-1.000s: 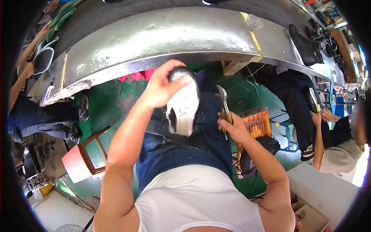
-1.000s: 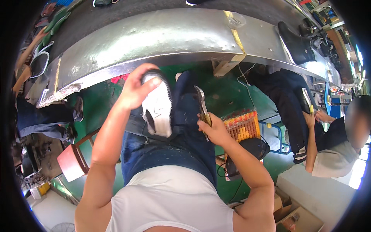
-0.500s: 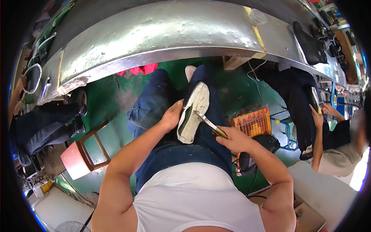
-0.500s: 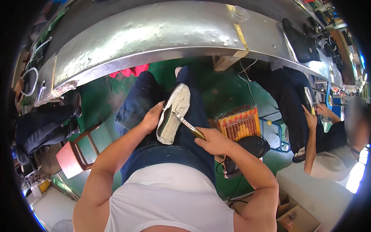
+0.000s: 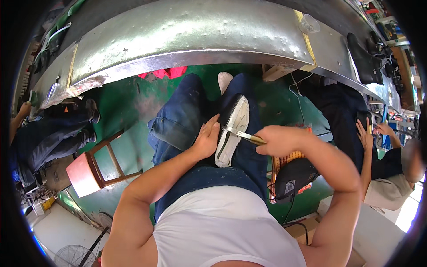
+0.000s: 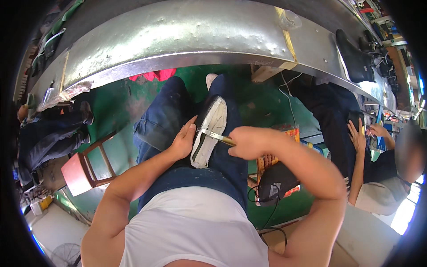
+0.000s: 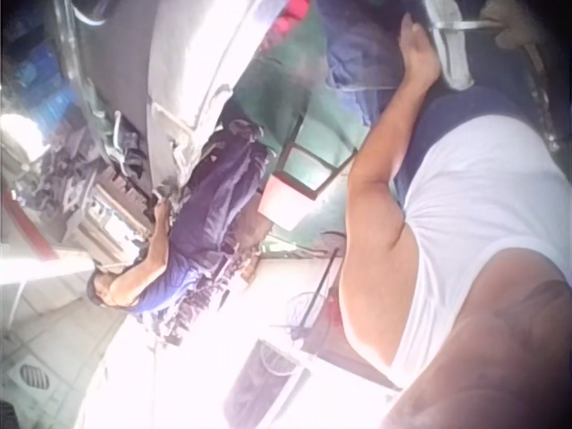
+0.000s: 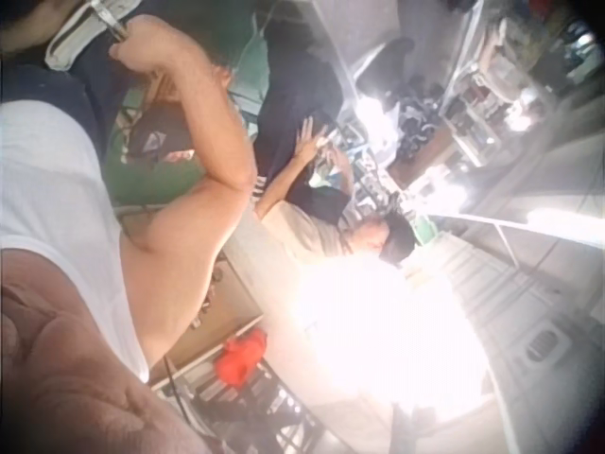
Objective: Shaping and finishing shoe components using pliers and a hammer on a factory production line.
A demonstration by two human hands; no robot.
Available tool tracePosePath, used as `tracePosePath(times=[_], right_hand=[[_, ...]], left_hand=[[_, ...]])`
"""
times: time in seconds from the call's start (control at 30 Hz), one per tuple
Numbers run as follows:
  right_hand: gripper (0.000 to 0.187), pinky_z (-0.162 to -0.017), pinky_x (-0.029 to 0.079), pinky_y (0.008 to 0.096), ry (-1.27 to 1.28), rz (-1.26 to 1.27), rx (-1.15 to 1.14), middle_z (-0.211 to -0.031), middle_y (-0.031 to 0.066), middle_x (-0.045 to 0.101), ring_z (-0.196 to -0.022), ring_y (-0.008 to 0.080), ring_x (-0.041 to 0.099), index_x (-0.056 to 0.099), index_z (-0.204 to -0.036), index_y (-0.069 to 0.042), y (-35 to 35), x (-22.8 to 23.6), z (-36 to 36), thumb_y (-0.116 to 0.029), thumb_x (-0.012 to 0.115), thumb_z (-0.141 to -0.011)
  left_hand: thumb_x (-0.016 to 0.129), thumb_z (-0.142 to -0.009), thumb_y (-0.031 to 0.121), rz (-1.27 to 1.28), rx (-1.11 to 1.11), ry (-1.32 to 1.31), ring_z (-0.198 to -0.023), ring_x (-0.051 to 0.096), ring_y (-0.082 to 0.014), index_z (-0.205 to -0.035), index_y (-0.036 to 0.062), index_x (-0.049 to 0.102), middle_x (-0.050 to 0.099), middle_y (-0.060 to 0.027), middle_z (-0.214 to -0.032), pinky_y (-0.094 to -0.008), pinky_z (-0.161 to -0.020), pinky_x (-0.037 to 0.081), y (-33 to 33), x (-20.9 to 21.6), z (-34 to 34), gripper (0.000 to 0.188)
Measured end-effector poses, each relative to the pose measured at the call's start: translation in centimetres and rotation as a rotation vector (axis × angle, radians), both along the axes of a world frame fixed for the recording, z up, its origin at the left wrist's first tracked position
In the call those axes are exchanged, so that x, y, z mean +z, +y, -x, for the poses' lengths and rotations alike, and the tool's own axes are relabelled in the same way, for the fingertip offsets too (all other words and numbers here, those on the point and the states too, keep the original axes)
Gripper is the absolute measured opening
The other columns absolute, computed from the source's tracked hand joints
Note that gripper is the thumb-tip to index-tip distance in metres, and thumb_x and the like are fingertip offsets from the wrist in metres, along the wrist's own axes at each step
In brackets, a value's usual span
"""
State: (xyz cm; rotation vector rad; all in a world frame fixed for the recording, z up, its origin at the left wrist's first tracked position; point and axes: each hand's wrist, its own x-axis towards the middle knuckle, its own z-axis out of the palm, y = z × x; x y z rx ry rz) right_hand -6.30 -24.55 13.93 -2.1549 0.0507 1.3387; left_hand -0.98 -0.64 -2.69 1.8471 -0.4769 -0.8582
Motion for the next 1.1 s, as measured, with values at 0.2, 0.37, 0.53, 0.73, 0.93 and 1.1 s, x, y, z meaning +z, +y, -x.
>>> tracePosePath(times=[0.2,0.37,0.53,0.73,0.93,1.1], right_hand=[[0.03,-0.069,0.053,0.0418,0.374,0.069,-0.065,-0.08,0.0176,0.065,-0.07,0.0321,0.064,0.063,-0.094,0.001,0.1,1.8,-3.3,-0.029,0.062,-0.091],[0.028,-0.072,0.054,0.0477,-0.196,0.076,0.206,-0.087,0.022,0.068,-0.081,0.0413,0.067,0.064,-0.1,0.001,-1.4,-1.5,-1.3,-0.025,0.067,-0.09],[0.025,-0.072,0.053,0.046,-0.586,-0.103,0.154,-0.087,0.014,0.07,-0.083,0.0361,0.068,0.064,-0.1,-0.005,-3.6,-9.1,1.8,-0.021,0.071,-0.082],[0.029,-0.079,0.052,0.0442,-0.737,-0.102,-0.068,-0.09,0.0121,0.07,-0.086,0.0333,0.068,0.064,-0.102,-0.006,-2.5,-10.8,4.7,-0.021,0.073,-0.078],[0.046,-0.095,0.048,0.0431,-0.459,-0.257,-0.338,-0.113,0.0219,0.064,-0.104,0.0387,0.063,0.058,-0.128,-0.001,-2.6,-7.7,7.2,-0.022,0.069,-0.088],[0.059,-0.101,0.047,0.0423,-0.899,0.216,-0.128,-0.115,0.0238,0.06,-0.113,0.0377,0.058,0.049,-0.138,0.001,-1.0,-5.7,6.8,-0.013,0.07,-0.085]], left_hand=[[0.029,-0.107,0.036,0.083,-0.092,0.025,-0.141,0.036,-0.0379,-0.15,-0.0027,0.031,0.042,-0.0272,-0.147,-0.0418,-0.119,0.022,0.6,-1.3,-0.3,0.058],[0.032,-0.106,0.042,0.237,-0.18,0.094,-0.145,0.027,-0.036,-0.153,-0.0024,0.022,0.033,-0.0258,-0.152,-0.042,-0.119,0.021,1.8,-1.0,-1.4,0.066],[0.054,-0.097,0.042,0.311,-0.217,0.21,-0.145,0.024,-0.0346,-0.156,0.0001,0.016,0.03,-0.025,-0.152,-0.0423,-0.12,0.019,1.8,0.1,-2.2,0.081],[0.077,-0.083,0.034,0.277,-0.231,0.261,-0.142,0.03,-0.0345,-0.157,0.0029,0.015,0.033,-0.0228,-0.151,-0.0433,-0.118,0.024,1.3,0.0,-2.9,0.101],[0.08,-0.079,0.035,0.192,-0.282,0.083,-0.137,0.037,-0.0369,-0.157,0.0079,0.019,0.046,-0.0232,-0.142,-0.0442,-0.115,0.029,-0.4,1.2,-3.4,0.103],[0.078,-0.083,0.028,0.033,-0.27,0.046,-0.14,0.032,-0.0314,-0.158,0.0061,0.014,0.036,-0.0198,-0.151,-0.0416,-0.117,0.023,-1.0,2.4,-3.2,0.102]])
